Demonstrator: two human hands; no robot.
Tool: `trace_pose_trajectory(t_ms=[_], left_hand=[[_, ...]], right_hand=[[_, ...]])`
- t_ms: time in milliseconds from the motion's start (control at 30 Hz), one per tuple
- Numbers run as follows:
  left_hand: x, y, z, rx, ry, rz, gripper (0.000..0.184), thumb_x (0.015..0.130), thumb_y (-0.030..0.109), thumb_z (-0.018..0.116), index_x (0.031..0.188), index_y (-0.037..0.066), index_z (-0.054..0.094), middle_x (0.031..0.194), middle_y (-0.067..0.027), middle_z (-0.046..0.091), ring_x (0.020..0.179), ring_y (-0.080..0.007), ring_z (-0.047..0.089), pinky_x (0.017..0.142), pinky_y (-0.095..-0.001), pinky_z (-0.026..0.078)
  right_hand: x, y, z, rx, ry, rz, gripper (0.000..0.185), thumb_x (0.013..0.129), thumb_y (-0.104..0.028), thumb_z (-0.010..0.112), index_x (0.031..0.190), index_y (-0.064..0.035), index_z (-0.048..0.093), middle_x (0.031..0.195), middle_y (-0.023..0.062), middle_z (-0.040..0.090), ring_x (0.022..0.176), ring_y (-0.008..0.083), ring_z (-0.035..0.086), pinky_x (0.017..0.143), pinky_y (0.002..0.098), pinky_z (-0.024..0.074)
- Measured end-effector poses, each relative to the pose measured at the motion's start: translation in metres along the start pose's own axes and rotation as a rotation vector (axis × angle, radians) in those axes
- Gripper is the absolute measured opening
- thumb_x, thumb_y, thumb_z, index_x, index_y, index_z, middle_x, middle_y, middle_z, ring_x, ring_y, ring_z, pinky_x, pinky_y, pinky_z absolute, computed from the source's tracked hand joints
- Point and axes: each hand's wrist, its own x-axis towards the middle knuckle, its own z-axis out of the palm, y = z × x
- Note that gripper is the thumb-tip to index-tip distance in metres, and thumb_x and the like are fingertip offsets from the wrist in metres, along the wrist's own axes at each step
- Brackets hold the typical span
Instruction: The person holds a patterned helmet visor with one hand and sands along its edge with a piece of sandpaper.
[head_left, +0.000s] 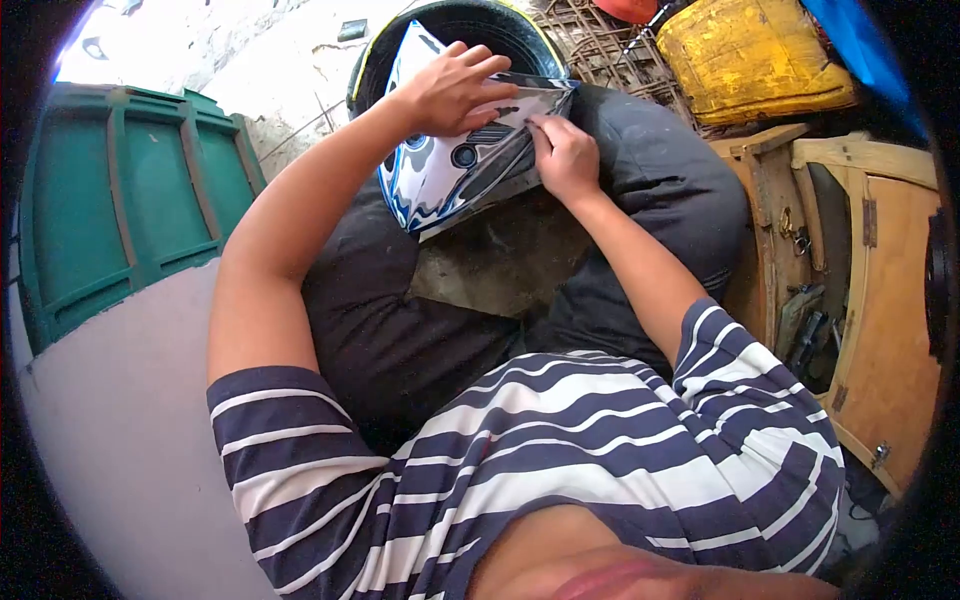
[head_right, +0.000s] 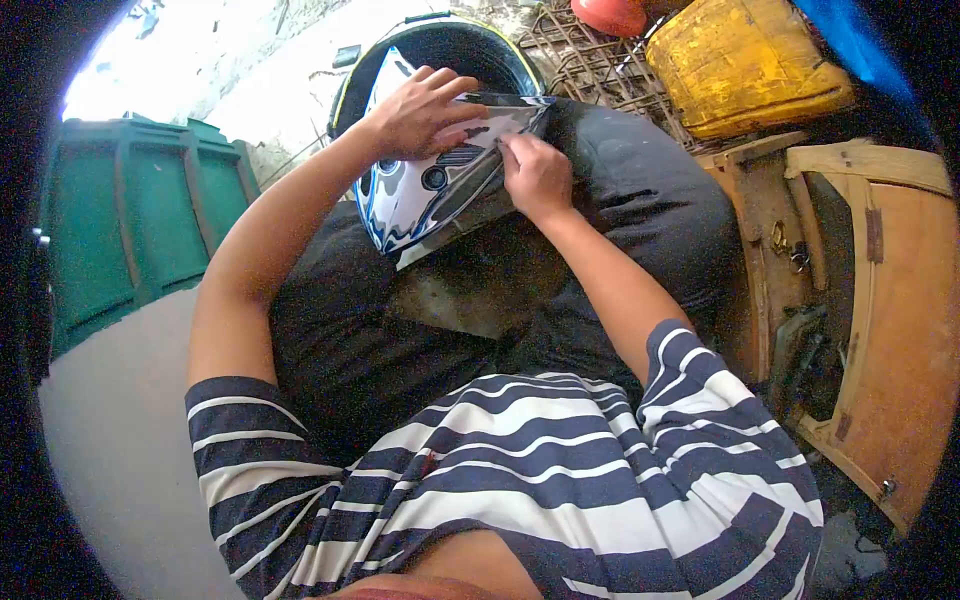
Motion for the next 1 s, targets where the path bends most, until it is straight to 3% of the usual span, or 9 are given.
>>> trace_pose_trajectory(t_ms=[100, 267, 400, 533, 700, 833, 933, 1000], left_hand=[[-0.003, 0.0, 0.001, -0.003, -0.008, -0.005, 0.043, 0.098, 0.039, 0.067, 0.139, 0.025, 0.066, 0.144, -0.0104, 0.057, 0.128, -0.0293, 0.055, 0.105, -0.0464, 0.045], [-0.003, -0.002, 0.006, 0.027, 0.057, 0.029, 0.042, 0.096, 0.036, 0.07, 0.136, 0.026, 0.066, 0.139, -0.0075, 0.058, 0.126, -0.0268, 0.055, 0.099, -0.0442, 0.045], [-0.005, -0.001, 0.003, -0.009, 0.023, 0.021, 0.044, 0.097, 0.037, 0.068, 0.138, 0.024, 0.065, 0.14, -0.01, 0.058, 0.126, -0.0295, 0.055, 0.105, -0.0463, 0.045], [0.0, -0.004, 0.005, 0.013, 0.041, 0.036, 0.043, 0.096, 0.036, 0.069, 0.137, 0.023, 0.065, 0.139, -0.0106, 0.058, 0.126, -0.0291, 0.055, 0.102, -0.0454, 0.045], [-0.002, 0.0, 0.001, -0.013, 0.014, 0.018, 0.042, 0.097, 0.036, 0.068, 0.137, 0.023, 0.065, 0.14, -0.0103, 0.057, 0.126, -0.0294, 0.055, 0.101, -0.0465, 0.045], [-0.002, -0.002, 0.0, 0.01, 0.021, 0.031, 0.042, 0.098, 0.036, 0.067, 0.138, 0.023, 0.064, 0.139, -0.0105, 0.057, 0.124, -0.0296, 0.056, 0.101, -0.0464, 0.046], [0.0, 0.0, 0.001, 0.014, 0.019, 0.019, 0.042, 0.098, 0.037, 0.067, 0.138, 0.023, 0.064, 0.138, -0.0101, 0.058, 0.125, -0.0294, 0.055, 0.101, -0.0463, 0.046], [-0.002, -0.001, 0.001, -0.006, -0.005, 0.022, 0.042, 0.098, 0.037, 0.067, 0.138, 0.023, 0.064, 0.138, -0.0102, 0.058, 0.126, -0.0295, 0.055, 0.102, -0.0466, 0.046]], right_hand=[[0.015, 0.01, 0.001, -0.009, 0.09, 0.085, 0.018, 0.098, -0.018, 0.067, 0.109, -0.0069, 0.077, 0.104, 0.019, 0.076, 0.091, 0.0424, 0.073, 0.081, 0.0499, 0.0589], [-0.006, -0.014, 0.002, 0.001, -0.069, -0.097, 0.016, 0.097, -0.017, 0.067, 0.107, -0.0091, 0.076, 0.1, 0.017, 0.076, 0.087, 0.0412, 0.073, 0.078, 0.0511, 0.0576], [0.018, 0.008, 0.0, -0.038, 0.127, 0.118, 0.015, 0.098, -0.015, 0.063, 0.101, -0.0058, 0.075, 0.097, 0.0216, 0.074, 0.085, 0.0448, 0.072, 0.075, 0.0523, 0.0573], [-0.005, -0.008, 0.004, -0.055, -0.101, -0.099, 0.018, 0.096, -0.013, 0.063, 0.108, -0.0051, 0.075, 0.098, 0.0217, 0.075, 0.087, 0.0447, 0.072, 0.078, 0.0524, 0.058], [0.017, 0.005, -0.002, -0.031, 0.081, 0.182, 0.018, 0.099, -0.016, 0.064, 0.107, -0.005, 0.076, 0.101, 0.0229, 0.075, 0.091, 0.0446, 0.073, 0.079, 0.0523, 0.0578], [0.002, -0.006, 0.003, -0.02, -0.021, -0.046, 0.02, 0.099, -0.016, 0.062, 0.112, -0.0081, 0.075, 0.102, 0.02, 0.075, 0.088, 0.0438, 0.072, 0.078, 0.0525, 0.0577], [0.003, 0.007, 0.001, -0.092, -0.024, 0.086, 0.02, 0.102, -0.02, 0.065, 0.108, -0.006, 0.078, 0.106, 0.0215, 0.075, 0.094, 0.0438, 0.073, 0.082, 0.049, 0.0582], [0.018, 0.012, -0.001, -0.021, 0.118, 0.179, 0.021, 0.103, -0.021, 0.062, 0.109, -0.0069, 0.078, 0.106, 0.0229, 0.075, 0.092, 0.0436, 0.074, 0.079, 0.0498, 0.0577]])
